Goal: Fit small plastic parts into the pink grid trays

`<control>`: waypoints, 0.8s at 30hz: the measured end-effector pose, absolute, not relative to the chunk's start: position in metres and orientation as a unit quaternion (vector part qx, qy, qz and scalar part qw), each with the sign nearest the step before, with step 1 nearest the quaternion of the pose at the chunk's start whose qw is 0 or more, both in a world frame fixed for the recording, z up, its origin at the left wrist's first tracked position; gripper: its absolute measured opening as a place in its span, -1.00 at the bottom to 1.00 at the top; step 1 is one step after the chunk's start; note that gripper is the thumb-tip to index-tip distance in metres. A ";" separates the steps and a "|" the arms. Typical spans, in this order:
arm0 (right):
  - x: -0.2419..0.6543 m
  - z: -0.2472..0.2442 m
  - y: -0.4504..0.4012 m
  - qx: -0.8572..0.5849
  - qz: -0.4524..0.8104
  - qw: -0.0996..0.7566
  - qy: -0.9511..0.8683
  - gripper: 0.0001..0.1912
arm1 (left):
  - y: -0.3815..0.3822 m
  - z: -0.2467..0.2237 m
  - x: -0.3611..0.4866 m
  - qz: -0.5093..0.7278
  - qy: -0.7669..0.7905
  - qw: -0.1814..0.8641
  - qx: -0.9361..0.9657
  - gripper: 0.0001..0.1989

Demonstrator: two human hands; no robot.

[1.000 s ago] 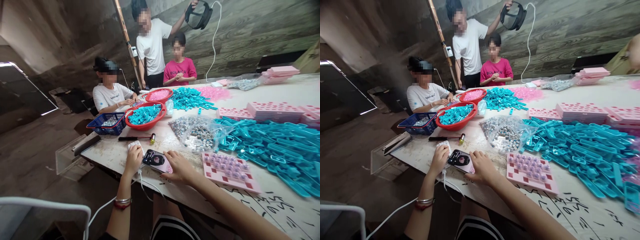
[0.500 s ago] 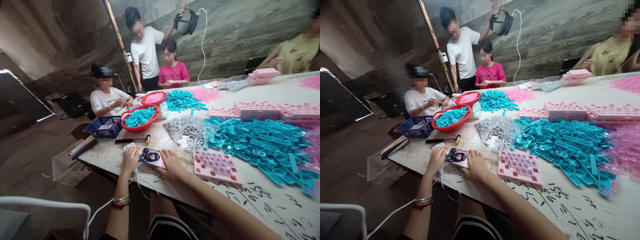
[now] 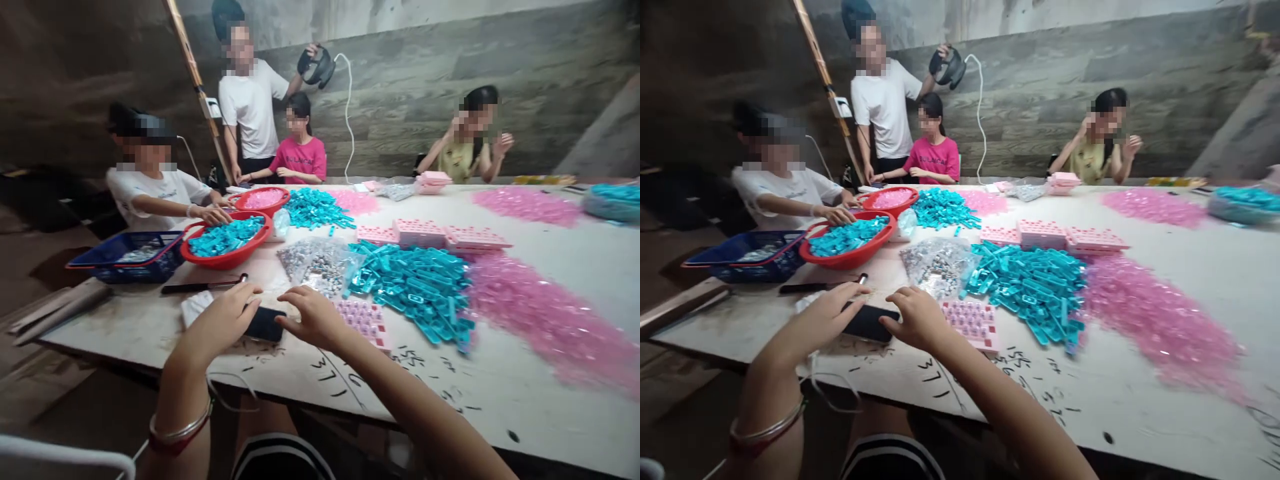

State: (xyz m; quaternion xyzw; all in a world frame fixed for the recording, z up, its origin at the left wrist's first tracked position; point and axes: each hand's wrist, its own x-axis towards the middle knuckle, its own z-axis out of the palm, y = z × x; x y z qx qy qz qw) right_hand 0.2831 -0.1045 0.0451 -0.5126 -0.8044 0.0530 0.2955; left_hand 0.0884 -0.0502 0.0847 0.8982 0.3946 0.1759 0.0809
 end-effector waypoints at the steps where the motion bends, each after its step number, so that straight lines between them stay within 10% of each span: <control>1: 0.302 0.055 -0.111 -0.513 0.051 0.307 -0.800 -0.78 | -0.055 0.099 0.108 0.156 0.362 0.095 0.914 -0.71; 13: 0.601 0.037 -0.235 -0.864 -0.268 0.354 -0.238 -0.66 | 0.012 0.025 0.261 0.109 0.367 -0.002 0.924 -0.64; 24: 0.626 0.001 -0.239 -0.864 0.011 0.213 -0.456 -0.66 | 0.042 -0.013 0.257 0.097 0.324 0.069 0.938 -0.80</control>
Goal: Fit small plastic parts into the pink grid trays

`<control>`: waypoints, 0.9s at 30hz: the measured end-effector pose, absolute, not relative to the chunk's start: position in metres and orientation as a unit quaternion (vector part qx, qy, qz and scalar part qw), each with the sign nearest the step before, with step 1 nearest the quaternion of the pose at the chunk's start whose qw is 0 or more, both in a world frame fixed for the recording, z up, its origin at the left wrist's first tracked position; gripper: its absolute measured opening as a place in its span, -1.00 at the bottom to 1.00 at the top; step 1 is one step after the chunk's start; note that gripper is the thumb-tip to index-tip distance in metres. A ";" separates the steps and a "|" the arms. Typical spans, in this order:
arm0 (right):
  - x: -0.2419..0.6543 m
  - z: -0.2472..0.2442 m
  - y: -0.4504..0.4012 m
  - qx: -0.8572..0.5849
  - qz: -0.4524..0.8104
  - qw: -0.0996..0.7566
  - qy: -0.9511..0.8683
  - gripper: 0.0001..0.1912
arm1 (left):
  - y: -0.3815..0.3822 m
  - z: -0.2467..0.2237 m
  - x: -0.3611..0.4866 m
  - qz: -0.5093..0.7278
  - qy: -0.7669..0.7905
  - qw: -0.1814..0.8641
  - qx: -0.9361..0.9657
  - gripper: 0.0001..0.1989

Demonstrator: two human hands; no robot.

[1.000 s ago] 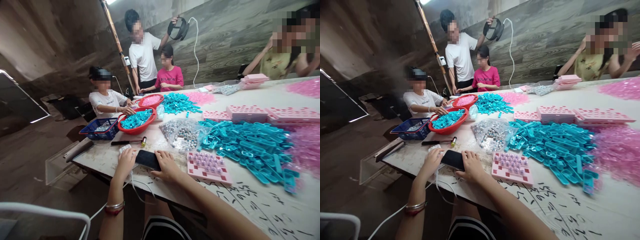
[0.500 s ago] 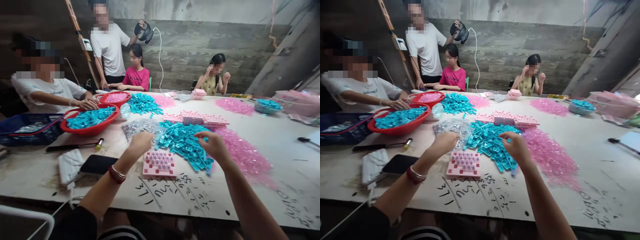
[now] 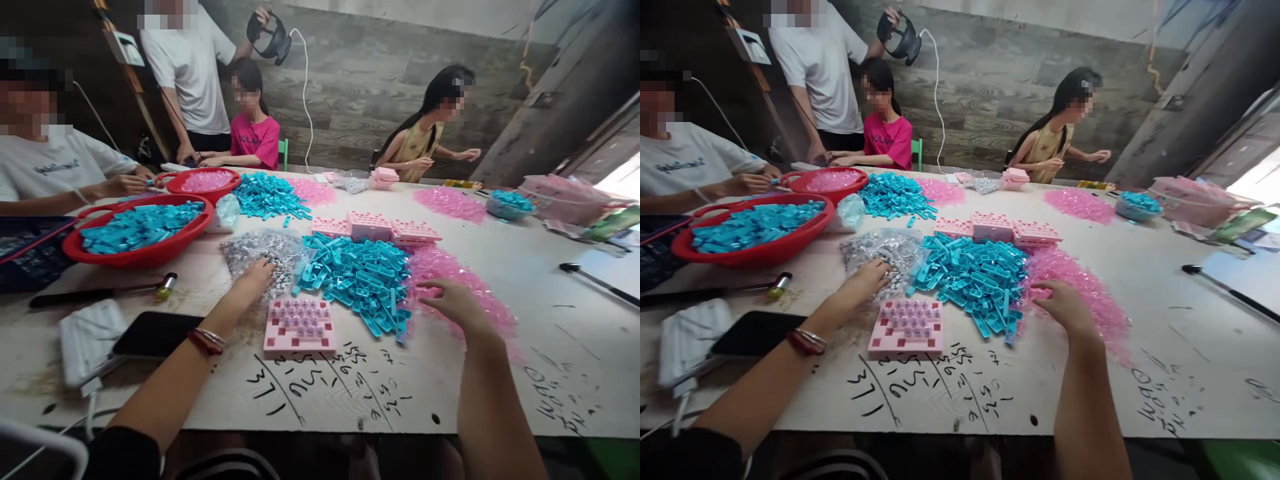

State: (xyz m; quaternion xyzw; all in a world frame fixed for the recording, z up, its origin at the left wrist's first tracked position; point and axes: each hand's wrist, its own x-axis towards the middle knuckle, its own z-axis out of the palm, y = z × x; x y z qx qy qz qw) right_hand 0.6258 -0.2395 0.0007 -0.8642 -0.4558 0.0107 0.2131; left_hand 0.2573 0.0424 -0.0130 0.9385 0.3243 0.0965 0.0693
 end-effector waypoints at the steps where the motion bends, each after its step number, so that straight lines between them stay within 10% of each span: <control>1: 0.624 0.001 -0.237 -0.864 0.029 0.206 -0.459 -0.67 | 0.040 -0.010 0.257 0.099 0.328 0.071 0.937 -0.83; 17: 0.608 -0.001 -0.222 -0.872 -0.148 0.277 -0.376 -0.81 | 0.002 0.048 0.248 0.262 0.207 0.134 0.933 -0.69; 27: 0.585 0.004 -0.207 -0.833 -0.212 0.308 -0.409 -0.77 | 0.014 0.009 0.238 0.136 0.266 0.107 0.948 -0.78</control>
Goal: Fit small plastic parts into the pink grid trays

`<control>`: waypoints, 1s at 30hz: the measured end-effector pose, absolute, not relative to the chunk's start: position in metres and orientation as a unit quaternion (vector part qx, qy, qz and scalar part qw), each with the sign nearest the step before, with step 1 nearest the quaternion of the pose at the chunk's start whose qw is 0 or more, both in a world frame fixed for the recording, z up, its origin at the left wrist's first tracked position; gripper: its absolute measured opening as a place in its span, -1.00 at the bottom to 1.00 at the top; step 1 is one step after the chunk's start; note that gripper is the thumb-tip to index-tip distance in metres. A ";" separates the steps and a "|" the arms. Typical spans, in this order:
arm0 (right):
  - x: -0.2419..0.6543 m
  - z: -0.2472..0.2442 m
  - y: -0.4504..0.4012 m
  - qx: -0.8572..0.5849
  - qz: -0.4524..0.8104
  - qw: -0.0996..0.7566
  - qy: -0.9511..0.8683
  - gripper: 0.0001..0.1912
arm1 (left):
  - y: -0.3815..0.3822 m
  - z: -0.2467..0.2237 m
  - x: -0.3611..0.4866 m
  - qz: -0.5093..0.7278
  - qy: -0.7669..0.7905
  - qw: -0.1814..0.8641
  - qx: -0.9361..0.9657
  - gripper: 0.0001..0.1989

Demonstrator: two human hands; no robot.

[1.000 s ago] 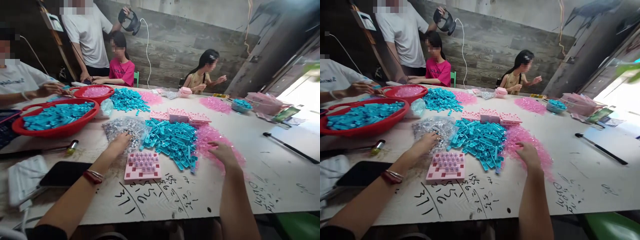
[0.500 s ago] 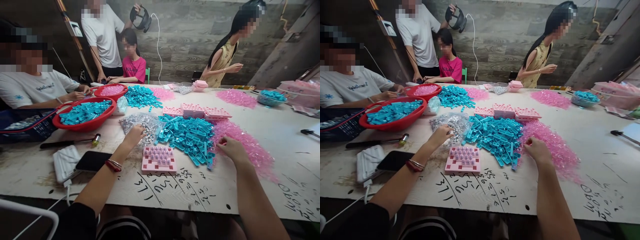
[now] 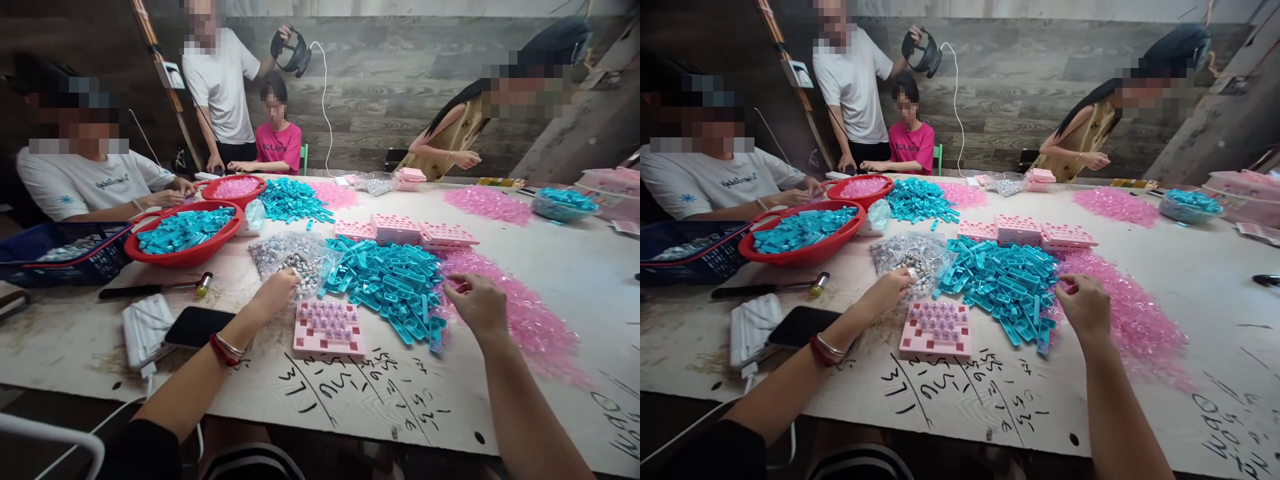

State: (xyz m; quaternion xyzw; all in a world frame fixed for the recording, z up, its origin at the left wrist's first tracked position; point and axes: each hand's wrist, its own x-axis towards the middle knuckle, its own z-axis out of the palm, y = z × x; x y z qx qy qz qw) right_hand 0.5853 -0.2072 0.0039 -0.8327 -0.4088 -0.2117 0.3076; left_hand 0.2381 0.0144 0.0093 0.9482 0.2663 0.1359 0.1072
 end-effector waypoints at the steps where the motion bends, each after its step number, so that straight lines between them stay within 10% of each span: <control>1: 0.584 0.004 -0.207 -0.829 -0.211 0.310 -0.414 -0.77 | 0.016 0.007 0.237 0.137 0.267 0.110 0.948 -0.77; 14: 0.571 -0.002 -0.194 -0.788 -0.193 0.371 -0.453 -0.71 | 0.016 0.004 0.233 0.179 0.264 0.121 0.940 -0.40; 30: 0.563 -0.004 -0.189 -0.765 -0.175 0.376 -0.493 -0.77 | 0.019 0.005 0.229 0.110 0.350 0.112 0.924 -0.67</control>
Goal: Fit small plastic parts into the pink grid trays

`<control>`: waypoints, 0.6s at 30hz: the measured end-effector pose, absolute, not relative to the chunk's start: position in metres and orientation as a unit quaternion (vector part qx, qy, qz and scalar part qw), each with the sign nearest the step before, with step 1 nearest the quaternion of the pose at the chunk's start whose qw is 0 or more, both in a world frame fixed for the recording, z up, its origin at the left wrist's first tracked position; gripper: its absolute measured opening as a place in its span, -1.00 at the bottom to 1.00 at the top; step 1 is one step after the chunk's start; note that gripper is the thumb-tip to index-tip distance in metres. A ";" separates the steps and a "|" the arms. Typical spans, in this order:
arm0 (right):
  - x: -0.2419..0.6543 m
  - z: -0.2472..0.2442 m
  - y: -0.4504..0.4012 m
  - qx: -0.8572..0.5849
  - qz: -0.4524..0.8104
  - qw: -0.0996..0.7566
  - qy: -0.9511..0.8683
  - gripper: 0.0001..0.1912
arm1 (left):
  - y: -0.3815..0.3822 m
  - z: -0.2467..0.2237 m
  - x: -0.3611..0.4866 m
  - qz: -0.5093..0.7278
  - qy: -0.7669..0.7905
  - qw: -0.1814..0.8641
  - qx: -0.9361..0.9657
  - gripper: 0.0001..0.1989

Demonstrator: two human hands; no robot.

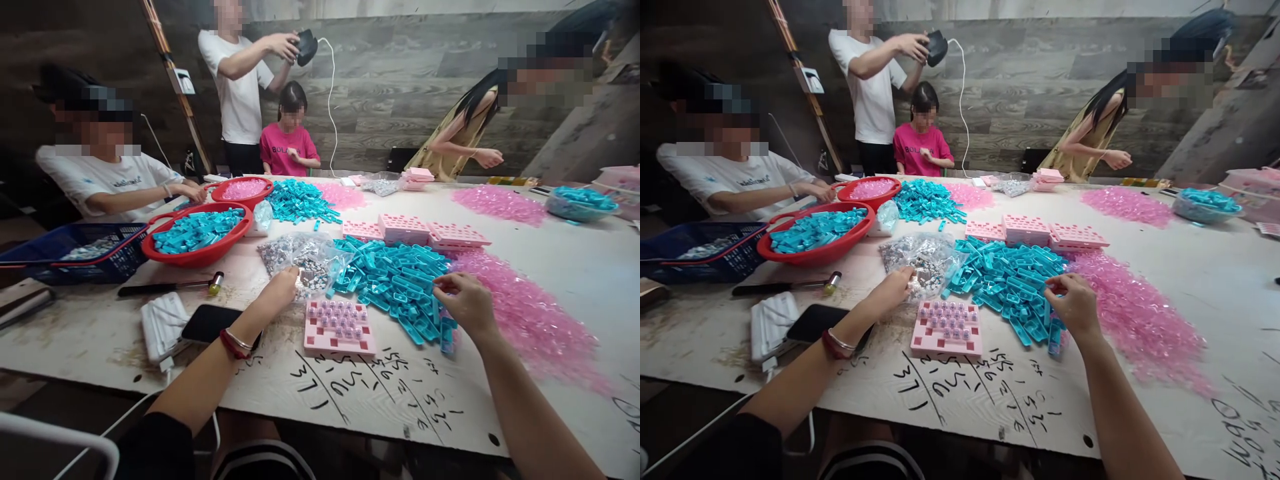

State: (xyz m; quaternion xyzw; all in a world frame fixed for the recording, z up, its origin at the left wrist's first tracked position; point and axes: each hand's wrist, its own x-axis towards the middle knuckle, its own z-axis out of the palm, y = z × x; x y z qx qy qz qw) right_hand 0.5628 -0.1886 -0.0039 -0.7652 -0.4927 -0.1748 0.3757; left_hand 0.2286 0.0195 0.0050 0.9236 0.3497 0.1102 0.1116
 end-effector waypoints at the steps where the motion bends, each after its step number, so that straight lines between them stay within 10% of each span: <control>1: 0.563 -0.005 -0.188 -0.765 -0.176 0.377 -0.492 -0.76 | 0.019 0.005 0.228 0.110 0.351 0.113 0.923 -0.66; 18: 0.569 -0.012 -0.187 -0.776 -0.167 0.374 -0.480 -0.63 | 0.026 -0.007 0.231 0.140 0.280 0.122 0.942 -0.71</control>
